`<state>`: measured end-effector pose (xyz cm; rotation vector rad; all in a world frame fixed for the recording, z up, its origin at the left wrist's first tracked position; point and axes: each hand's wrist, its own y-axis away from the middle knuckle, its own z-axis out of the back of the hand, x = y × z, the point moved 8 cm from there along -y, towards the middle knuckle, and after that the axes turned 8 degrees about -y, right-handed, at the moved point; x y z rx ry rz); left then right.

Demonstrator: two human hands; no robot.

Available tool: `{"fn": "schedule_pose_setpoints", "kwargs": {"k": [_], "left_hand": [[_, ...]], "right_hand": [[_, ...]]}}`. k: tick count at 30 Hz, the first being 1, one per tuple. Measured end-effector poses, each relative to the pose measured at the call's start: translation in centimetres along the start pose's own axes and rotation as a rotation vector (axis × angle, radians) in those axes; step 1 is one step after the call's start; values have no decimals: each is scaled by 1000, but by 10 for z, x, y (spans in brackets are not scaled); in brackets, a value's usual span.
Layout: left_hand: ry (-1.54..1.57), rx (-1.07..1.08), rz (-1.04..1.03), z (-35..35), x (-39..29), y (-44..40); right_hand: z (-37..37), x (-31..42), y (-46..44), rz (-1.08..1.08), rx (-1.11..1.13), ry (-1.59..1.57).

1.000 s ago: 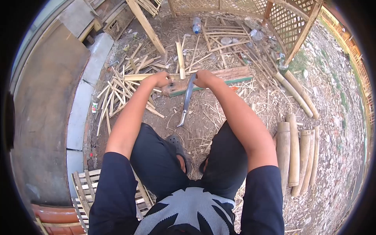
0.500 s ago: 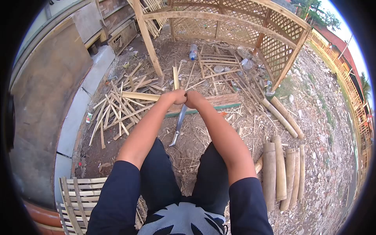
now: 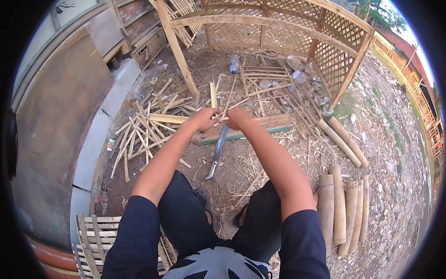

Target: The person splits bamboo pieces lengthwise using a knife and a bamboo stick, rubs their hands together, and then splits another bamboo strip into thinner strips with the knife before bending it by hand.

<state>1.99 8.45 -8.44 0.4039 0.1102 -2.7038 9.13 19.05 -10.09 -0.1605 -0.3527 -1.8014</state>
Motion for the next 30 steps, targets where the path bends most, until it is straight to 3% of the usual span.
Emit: {"fn": "schedule_pose_setpoints", "kwargs": {"k": [6,13,15,23,30], "left_hand": [[-90,71,26,-8,6,0],[-135,204,35,-14,-5,1],[-119,273,12,-25,-2,-1],[-97,225,-53,-30,3,-1],[-188,313,-30,-43,13,6]], "right_hand": [[8,-4,-12,-5,-139,-91],[-89,-8,19,47,295,132],[-89,4,24,83,292,147],[-80,28,50,87,285,155],[-83,10,55,163,213,125]]}}
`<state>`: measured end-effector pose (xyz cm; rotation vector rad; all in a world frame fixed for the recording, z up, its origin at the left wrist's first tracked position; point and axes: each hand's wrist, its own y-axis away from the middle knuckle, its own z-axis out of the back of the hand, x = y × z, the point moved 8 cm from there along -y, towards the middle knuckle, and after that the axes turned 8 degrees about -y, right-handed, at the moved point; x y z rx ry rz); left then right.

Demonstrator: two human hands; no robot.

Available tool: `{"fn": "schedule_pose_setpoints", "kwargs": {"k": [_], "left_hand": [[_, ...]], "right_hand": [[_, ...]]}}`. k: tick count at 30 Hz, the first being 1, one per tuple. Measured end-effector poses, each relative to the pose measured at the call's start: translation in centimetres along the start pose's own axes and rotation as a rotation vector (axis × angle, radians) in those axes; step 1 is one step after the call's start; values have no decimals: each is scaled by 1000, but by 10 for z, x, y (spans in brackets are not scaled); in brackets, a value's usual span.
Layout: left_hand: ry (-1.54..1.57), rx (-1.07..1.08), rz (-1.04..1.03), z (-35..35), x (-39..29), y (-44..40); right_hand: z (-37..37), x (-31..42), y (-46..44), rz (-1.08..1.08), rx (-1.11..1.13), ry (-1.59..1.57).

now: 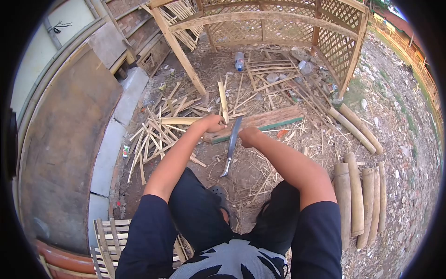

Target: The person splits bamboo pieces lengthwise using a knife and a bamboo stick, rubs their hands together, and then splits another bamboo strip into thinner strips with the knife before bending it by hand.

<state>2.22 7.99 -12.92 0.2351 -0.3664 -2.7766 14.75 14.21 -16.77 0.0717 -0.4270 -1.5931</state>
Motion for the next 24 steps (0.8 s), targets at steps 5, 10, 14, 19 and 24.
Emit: {"fn": "schedule_pose_setpoints", "kwargs": {"k": [5,10,14,19,24], "left_hand": [[41,51,27,-10,8,2],[50,38,29,-10,12,3],[31,43,25,-9,7,6],[41,69,20,-11,4,7],[36,98,12,-12,1,7]], "right_hand": [[-9,-15,0,-19,6,13],[-5,-16,3,-6,-13,20],[-4,-14,3,-13,11,51],[-7,-9,4,-7,8,36],[-15,-9,0,17,-15,27]]}}
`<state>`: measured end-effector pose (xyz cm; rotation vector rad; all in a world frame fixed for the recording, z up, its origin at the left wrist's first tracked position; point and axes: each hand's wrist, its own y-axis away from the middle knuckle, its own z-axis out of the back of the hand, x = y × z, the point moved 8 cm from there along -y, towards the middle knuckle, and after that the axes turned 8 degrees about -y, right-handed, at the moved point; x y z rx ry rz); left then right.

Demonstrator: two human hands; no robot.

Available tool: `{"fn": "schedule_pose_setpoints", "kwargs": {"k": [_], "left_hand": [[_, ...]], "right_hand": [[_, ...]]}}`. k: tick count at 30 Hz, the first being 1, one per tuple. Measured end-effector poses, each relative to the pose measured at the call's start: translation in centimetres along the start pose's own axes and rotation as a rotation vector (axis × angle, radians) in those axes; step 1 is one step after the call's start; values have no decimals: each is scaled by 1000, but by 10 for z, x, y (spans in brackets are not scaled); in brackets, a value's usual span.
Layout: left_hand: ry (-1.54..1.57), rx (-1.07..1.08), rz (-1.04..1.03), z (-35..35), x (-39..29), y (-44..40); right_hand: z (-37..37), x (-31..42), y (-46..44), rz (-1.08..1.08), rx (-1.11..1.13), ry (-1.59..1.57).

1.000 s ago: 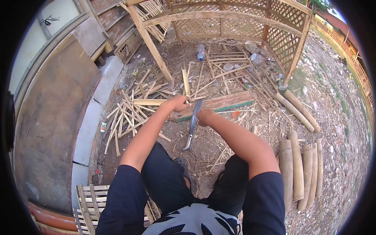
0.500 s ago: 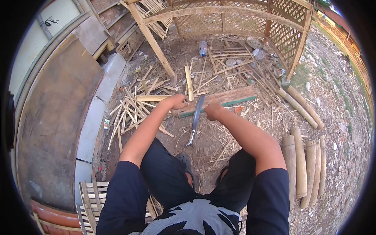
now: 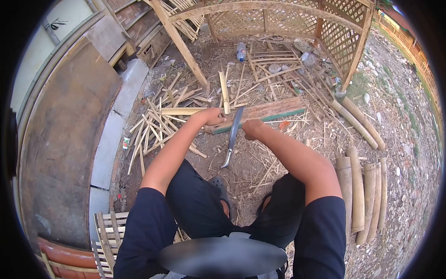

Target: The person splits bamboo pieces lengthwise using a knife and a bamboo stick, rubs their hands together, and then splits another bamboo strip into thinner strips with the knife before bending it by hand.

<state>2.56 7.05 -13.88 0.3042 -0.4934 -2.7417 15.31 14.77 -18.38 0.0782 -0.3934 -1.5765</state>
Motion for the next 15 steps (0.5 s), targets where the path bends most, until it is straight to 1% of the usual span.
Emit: {"fn": "schedule_pose_setpoints", "kwargs": {"k": [3,9,11,14,15], "left_hand": [[-14,-31,-31,2,0,-3],[-33,-165,-41,25,-14,14],[-20,-152,-28,21,-11,9],[-29,-150,-20,23,-17,12],[-29,-163,-24,22,-16,9]], "right_hand": [[-1,0,-2,3,-30,-6],[16,6,1,26,-105,-14],[24,9,6,2,-116,-34],[36,8,7,30,-300,84],[42,8,8,14,-311,95]]}}
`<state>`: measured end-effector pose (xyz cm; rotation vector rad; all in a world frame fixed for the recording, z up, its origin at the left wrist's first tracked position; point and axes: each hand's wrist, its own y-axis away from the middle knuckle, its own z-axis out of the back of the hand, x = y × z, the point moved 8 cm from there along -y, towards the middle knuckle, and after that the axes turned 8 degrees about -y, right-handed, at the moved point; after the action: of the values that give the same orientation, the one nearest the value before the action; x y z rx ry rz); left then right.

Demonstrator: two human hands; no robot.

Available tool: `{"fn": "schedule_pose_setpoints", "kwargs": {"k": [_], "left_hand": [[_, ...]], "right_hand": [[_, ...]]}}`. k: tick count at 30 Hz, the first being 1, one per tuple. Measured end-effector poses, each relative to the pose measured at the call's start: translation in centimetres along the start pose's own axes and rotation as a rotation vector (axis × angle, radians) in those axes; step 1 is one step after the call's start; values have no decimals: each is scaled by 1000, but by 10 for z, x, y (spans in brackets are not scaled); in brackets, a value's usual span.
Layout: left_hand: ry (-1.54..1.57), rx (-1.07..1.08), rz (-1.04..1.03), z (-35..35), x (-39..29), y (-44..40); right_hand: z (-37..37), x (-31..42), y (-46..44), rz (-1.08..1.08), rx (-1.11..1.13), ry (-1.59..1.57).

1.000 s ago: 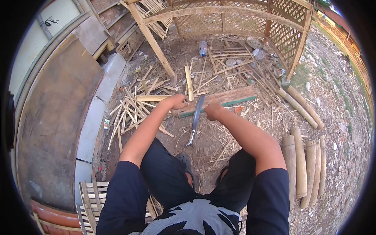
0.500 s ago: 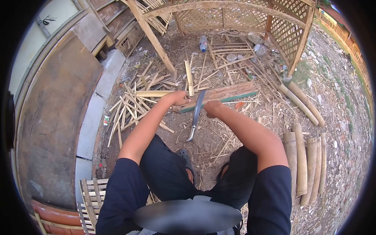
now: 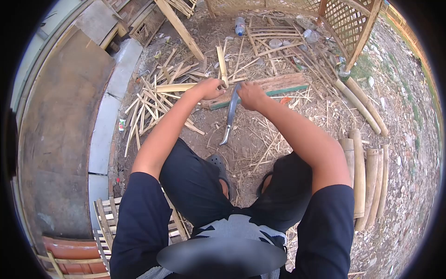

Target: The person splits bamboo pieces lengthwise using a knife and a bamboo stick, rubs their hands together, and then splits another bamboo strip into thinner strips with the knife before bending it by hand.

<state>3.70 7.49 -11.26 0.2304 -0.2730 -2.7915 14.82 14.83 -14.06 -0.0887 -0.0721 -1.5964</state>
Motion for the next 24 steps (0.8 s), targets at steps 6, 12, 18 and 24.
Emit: {"fn": "schedule_pose_setpoints", "kwargs": {"k": [6,12,18,24], "left_hand": [[52,-267,-54,11,-5,-11],[396,-351,14,35,-26,-13],[694,-571,-13,74,-71,4],[620,-861,-311,98,-109,15]], "right_hand": [[53,0,-4,-39,-330,63],[88,4,-1,-59,-544,22],[86,-25,-11,-258,-831,-290],[82,-19,-18,-441,-518,-2062]]}}
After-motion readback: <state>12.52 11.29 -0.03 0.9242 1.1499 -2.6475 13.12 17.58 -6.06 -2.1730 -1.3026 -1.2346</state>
